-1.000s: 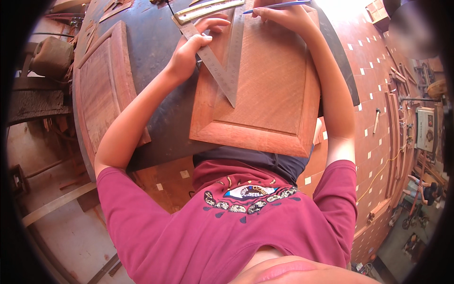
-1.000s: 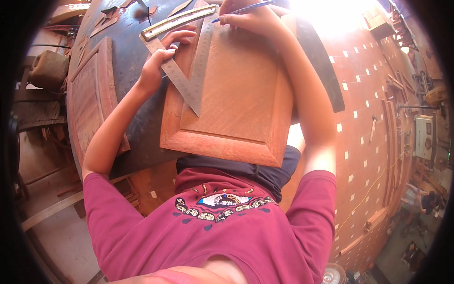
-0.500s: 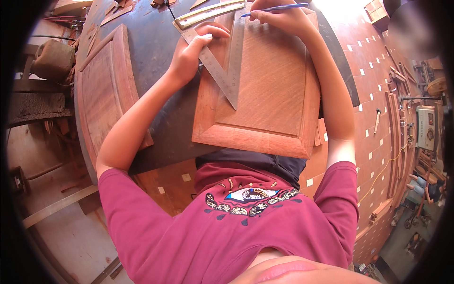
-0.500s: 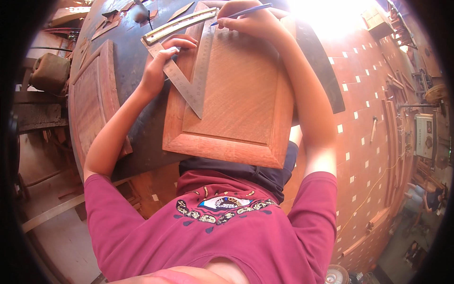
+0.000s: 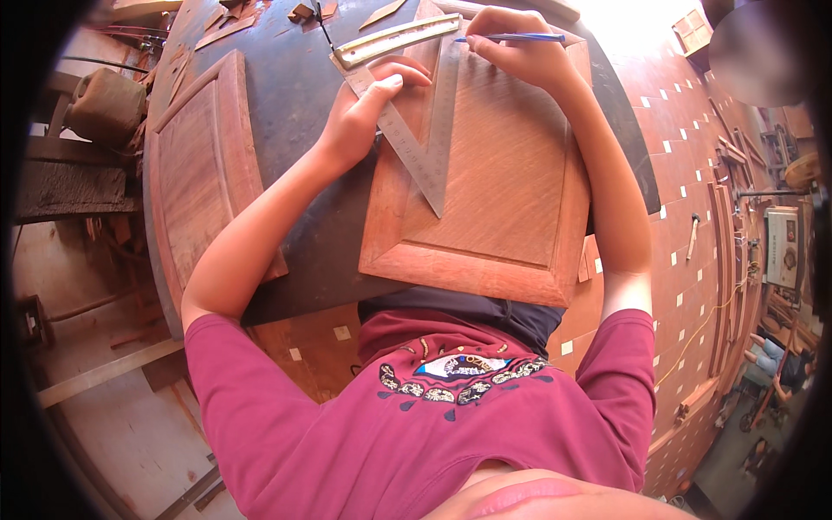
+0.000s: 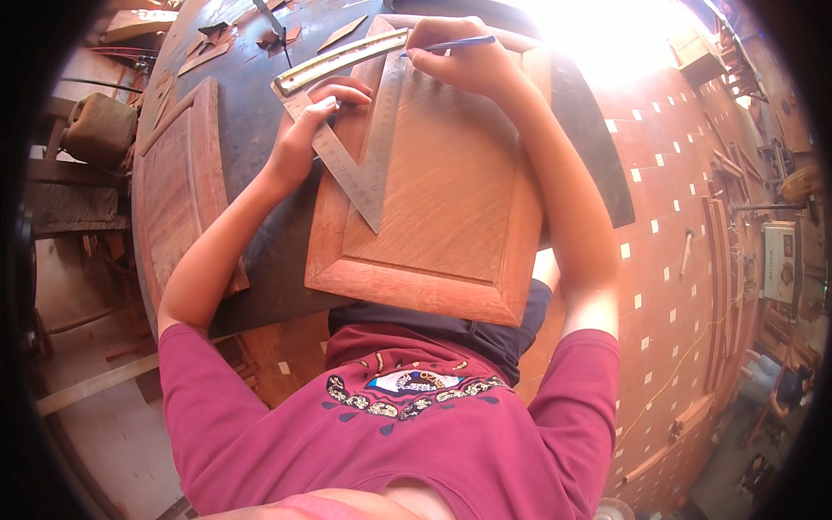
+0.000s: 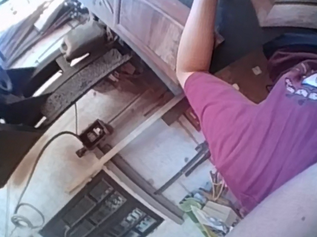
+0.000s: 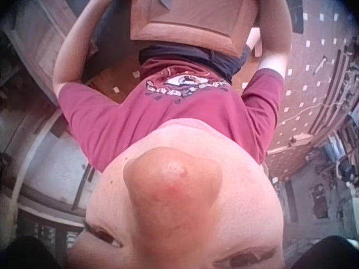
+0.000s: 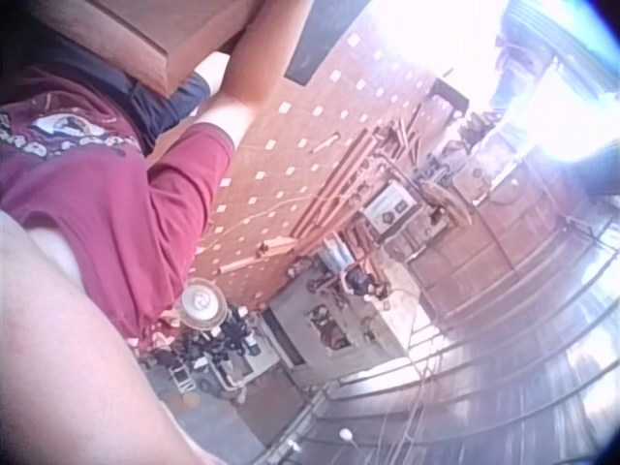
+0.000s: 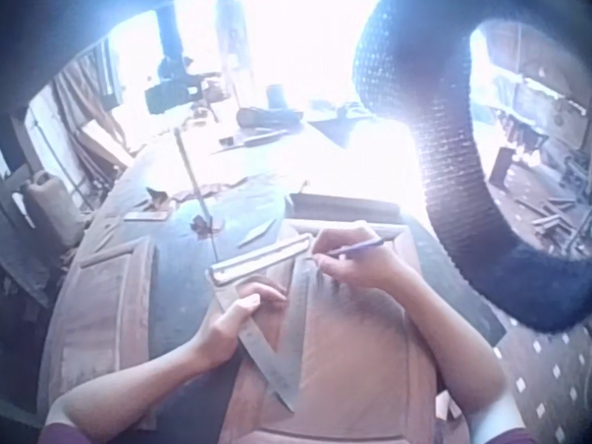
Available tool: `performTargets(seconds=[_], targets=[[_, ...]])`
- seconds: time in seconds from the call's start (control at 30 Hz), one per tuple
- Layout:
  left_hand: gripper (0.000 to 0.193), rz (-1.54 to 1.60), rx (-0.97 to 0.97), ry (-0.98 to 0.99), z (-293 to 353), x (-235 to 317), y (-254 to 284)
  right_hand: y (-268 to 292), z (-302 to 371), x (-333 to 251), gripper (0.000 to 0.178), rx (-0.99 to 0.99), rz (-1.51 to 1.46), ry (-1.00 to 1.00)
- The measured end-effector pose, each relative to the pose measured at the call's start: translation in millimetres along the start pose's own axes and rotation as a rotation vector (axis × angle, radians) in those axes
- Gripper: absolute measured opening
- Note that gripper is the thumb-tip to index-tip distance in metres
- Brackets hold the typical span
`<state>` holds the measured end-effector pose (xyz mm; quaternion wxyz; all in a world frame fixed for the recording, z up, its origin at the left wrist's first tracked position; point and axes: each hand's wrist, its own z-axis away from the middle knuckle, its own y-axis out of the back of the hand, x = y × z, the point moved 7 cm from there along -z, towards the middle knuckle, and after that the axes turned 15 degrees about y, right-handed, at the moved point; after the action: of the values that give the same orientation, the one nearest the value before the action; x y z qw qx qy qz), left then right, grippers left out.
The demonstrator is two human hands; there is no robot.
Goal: The person uses a set square and a pencil to mark lines on a wooden panel. They then use sandpaper to smooth the surface of the panel.
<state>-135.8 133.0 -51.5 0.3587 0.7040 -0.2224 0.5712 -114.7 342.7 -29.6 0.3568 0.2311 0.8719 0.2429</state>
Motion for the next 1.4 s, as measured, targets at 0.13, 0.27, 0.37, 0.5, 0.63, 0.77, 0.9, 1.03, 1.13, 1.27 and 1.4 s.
performTargets(seconds=[0.13,0.27,0.37,0.5,0.63,0.77,0.9,1.03,1.13,1.27,1.4], targets=[[0.042,-0.043,-0.004,0.016,0.0,0.0,0.5,-1.2,-0.6,-6.3,0.014,-0.064,-0.016,-0.024],[0.041,-0.052,-0.009,0.017,-0.5,0.4,0.3,-5.8,-1.5,-12.2,0.013,-0.119,-0.077,-0.044],[0.035,-0.001,-0.012,-0.017,-0.1,0.9,0.5,-0.9,-1.9,-8.6,0.010,-0.116,0.022,-0.139],[0.035,-0.017,-0.003,-0.010,0.1,2.8,-1.0,3.7,-2.2,-14.6,0.007,-0.098,0.165,0.069],[0.034,-0.019,-0.008,-0.009,0.3,4.2,-0.4,-2.5,-0.3,-16.2,0.006,-0.089,0.096,0.058],[0.032,-0.018,-0.015,-0.022,0.5,4.3,0.0,-3.7,-3.5,-21.0,0.009,-0.137,0.102,0.101],[0.038,-0.086,-0.020,0.021,0.0,0.8,-0.1,8.0,-6.1,-21.1,0.010,-0.047,0.295,0.159],[0.038,-0.119,-0.019,0.024,0.4,1.8,-0.7,18.5,-9.4,-28.4,0.012,0.078,0.419,0.182],[0.033,-0.085,-0.015,0.000,0.6,1.5,1.1,20.4,-12.2,-33.4,0.014,0.128,0.389,0.251],[0.030,-0.051,-0.016,-0.018,-0.9,1.0,0.7,20.3,-9.1,-21.5,0.019,0.138,0.357,0.302],[0.030,-0.061,-0.011,-0.009,0.4,1.2,1.2,13.0,-6.9,-12.9,0.024,-0.035,0.280,0.077]])
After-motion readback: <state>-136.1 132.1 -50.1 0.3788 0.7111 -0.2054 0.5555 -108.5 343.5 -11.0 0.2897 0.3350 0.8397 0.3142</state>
